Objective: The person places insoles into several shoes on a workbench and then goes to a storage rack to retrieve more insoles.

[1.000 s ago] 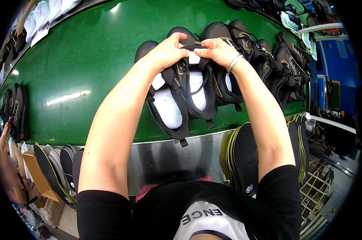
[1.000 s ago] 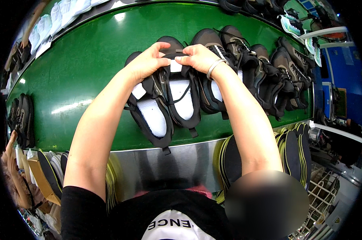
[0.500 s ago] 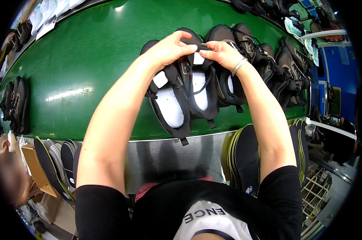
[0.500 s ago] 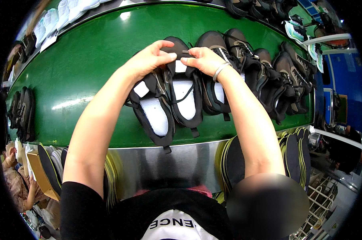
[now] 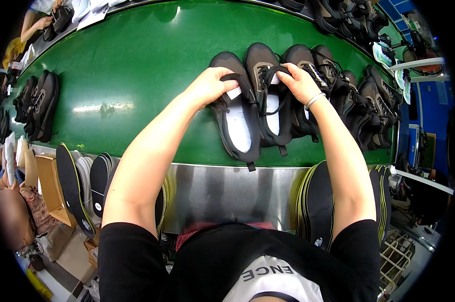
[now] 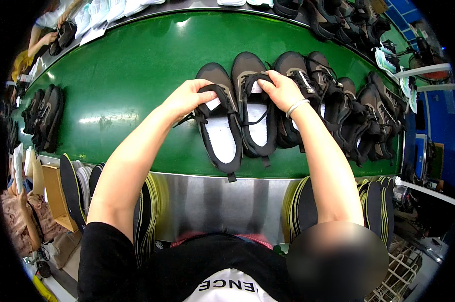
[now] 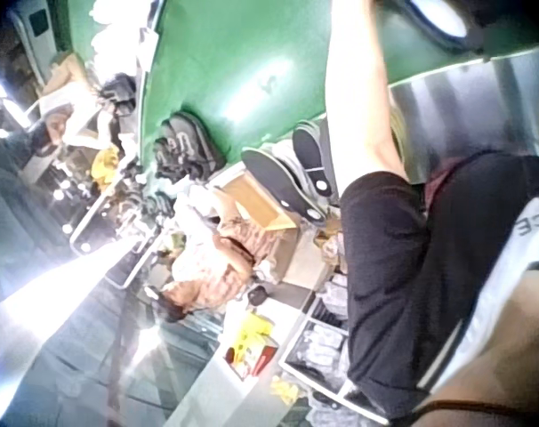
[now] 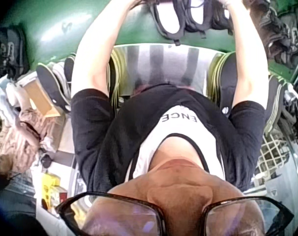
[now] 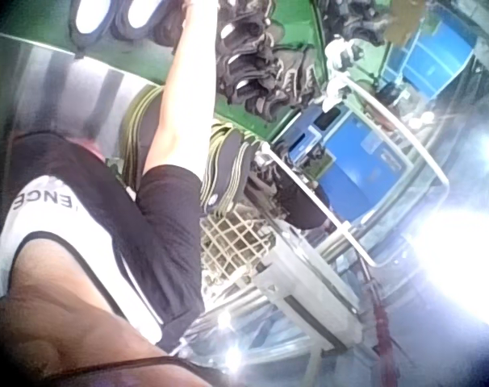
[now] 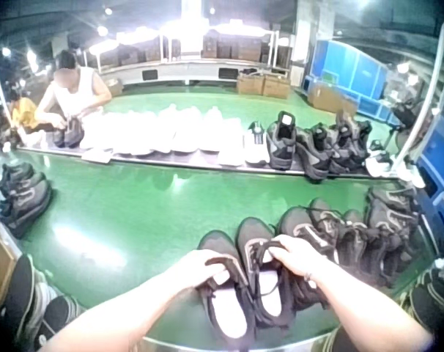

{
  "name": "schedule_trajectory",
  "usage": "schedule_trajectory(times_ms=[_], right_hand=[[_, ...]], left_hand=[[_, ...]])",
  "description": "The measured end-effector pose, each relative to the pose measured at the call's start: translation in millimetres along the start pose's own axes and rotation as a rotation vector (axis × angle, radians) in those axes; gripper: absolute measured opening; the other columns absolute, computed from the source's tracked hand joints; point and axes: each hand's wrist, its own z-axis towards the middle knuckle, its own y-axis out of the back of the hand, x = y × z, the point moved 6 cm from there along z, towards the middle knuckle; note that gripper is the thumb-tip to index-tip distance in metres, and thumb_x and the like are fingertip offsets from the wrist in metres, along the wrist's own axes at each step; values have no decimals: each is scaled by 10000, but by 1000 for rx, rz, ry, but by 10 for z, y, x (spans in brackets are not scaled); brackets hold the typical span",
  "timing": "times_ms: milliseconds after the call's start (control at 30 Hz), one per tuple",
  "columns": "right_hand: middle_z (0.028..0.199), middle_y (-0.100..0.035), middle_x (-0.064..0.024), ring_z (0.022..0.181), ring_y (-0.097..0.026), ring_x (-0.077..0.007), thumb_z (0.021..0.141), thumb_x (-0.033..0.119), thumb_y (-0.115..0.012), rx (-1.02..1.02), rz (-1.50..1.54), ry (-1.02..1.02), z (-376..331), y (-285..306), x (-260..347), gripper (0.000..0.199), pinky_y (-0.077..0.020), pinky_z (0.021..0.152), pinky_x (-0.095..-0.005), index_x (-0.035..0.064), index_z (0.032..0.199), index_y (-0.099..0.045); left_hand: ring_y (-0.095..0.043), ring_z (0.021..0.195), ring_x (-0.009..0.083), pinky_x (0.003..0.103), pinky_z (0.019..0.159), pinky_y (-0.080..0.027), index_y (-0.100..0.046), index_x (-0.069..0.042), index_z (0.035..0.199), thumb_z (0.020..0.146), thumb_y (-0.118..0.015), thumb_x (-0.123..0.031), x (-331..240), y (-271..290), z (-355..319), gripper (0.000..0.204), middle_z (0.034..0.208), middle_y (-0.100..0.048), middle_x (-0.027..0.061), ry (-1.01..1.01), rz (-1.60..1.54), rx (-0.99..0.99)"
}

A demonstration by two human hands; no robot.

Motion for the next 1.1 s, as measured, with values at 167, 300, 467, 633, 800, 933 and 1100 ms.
schedule_trajectory(times_ms=[167,300,467,633,800,933,1100], right_hand=[[965,-577,-189,937,-535,-324,827,305,-489,-98,-56,-23,-85,11,-42,357,-413,798,-359,49,1076,-489],[1069,-522,-234,1033,-486,-343,841,309,-459,-138,25,-4,-225,-133,37,449,-379,869,-353,64,1205,-362],[1180,-438,-224,1112,-406,-349,778,179,-537,-352,-197,115,-866,15,368,539,-327,933,-370,1,1235,-316],[1105,-501,-167,1036,-463,-319,766,158,-561,-462,-222,-2,-1965,265,463,405,-367,881,-365,22,1132,-454],[1011,-565,-134,914,-543,-229,782,106,-551,-759,-83,-376,-3154,477,328,280,-422,772,-288,13,1046,-529],[954,-581,-125,864,-563,-209,788,74,-538,-730,-99,-437,-3557,296,627,224,-433,743,-276,7,1000,-553],[926,-577,-123,866,-535,-288,765,126,-557,-471,-183,-290,-3528,-142,914,210,-425,778,-350,30,951,-563]], left_hand=[[-526,828,106,229,776,-408,-555,19,1019,780,-576,-122,88,-14,80,277,913,-598,48,25,-60,55],[-524,847,123,247,807,-396,-559,4,1018,784,-567,-131,65,27,4,271,918,-597,50,21,-29,68],[-519,889,139,255,843,-371,-546,1,1038,780,-568,-149,17,48,-6,299,936,-597,65,63,-13,59],[-497,984,166,277,877,-359,-494,19,1126,767,-562,-196,2,81,-26,424,1074,-551,93,-14,138,68],[-513,914,132,244,832,-372,-490,-4,1118,803,-541,-191,266,374,-192,369,999,-568,44,-48,-8,-27],[-503,895,129,248,810,-373,-491,-27,1114,788,-536,-177,195,467,-199,361,978,-563,28,-24,61,-25],[-446,1064,212,291,921,-316,-449,7,1158,715,-563,-182,-146,547,-366,494,1124,-498,135,-172,196,-83]])
